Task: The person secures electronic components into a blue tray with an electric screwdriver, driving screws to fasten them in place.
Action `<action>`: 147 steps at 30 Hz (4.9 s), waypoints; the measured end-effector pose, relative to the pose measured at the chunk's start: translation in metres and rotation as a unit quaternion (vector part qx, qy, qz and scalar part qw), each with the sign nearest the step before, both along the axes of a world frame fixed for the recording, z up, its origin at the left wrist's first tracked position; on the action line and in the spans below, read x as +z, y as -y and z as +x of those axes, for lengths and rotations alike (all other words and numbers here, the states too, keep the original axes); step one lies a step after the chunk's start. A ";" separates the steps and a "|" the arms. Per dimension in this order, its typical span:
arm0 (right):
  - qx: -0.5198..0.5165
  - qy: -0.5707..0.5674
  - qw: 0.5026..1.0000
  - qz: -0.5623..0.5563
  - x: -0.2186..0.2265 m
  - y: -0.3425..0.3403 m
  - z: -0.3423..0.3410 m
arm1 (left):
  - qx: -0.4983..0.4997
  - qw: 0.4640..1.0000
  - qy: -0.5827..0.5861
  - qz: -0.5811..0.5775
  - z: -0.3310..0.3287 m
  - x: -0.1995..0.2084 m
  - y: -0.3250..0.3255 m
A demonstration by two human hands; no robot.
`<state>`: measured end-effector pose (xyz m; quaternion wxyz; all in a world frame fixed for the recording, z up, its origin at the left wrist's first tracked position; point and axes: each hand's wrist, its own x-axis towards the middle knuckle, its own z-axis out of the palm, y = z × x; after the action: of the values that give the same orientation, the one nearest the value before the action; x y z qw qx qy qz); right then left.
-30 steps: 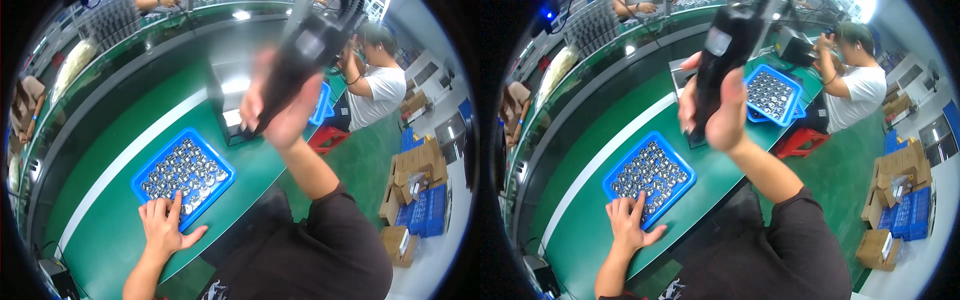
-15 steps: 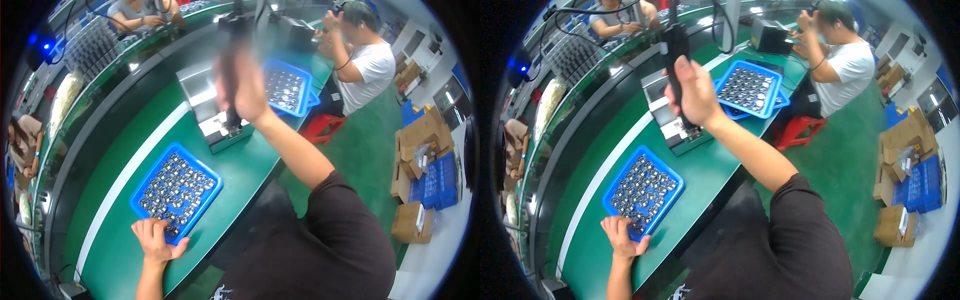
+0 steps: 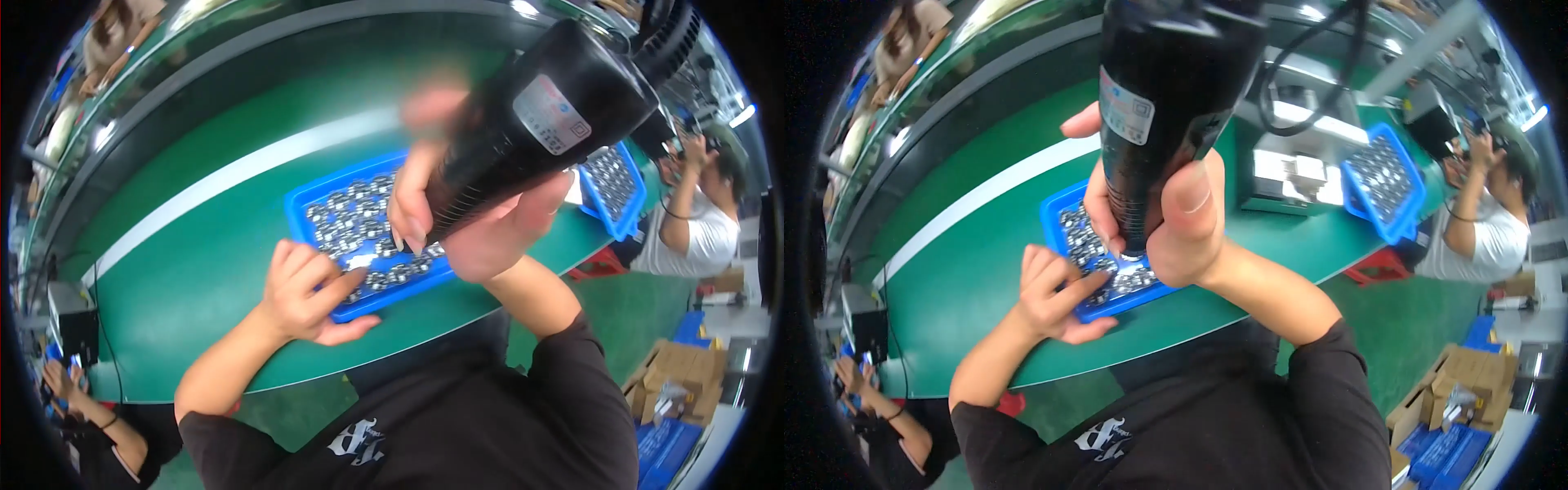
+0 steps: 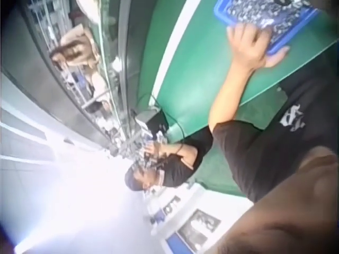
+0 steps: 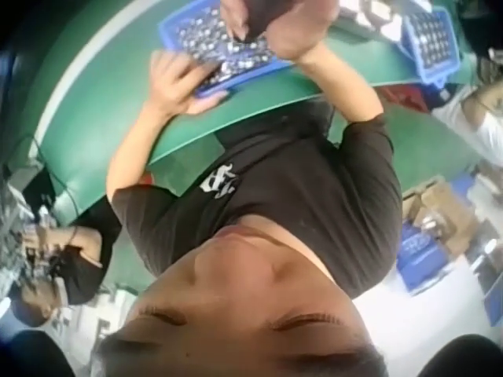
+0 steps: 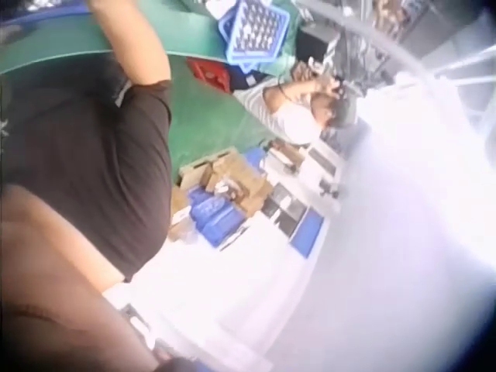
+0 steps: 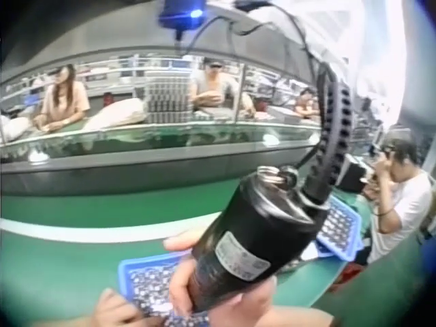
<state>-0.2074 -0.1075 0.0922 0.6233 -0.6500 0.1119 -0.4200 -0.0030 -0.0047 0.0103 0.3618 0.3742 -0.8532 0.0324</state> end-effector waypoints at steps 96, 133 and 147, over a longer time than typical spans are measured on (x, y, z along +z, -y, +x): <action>-0.021 0.197 0.980 0.021 0.006 -0.018 0.032 | 0.045 0.997 -0.035 -0.042 0.004 -0.016 -0.008; 0.005 -0.013 1.000 0.006 -0.043 -0.030 0.039 | 0.060 0.998 -0.002 -0.003 0.001 -0.012 -0.008; 0.056 0.077 0.984 0.150 -0.073 -0.041 0.036 | 0.056 0.998 0.007 0.026 -0.011 0.002 -0.004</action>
<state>-0.1717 -0.0667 0.0190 0.7432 -0.5200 0.0892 -0.4116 -0.0135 -0.0003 0.0125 0.3439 0.4299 -0.8342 0.0332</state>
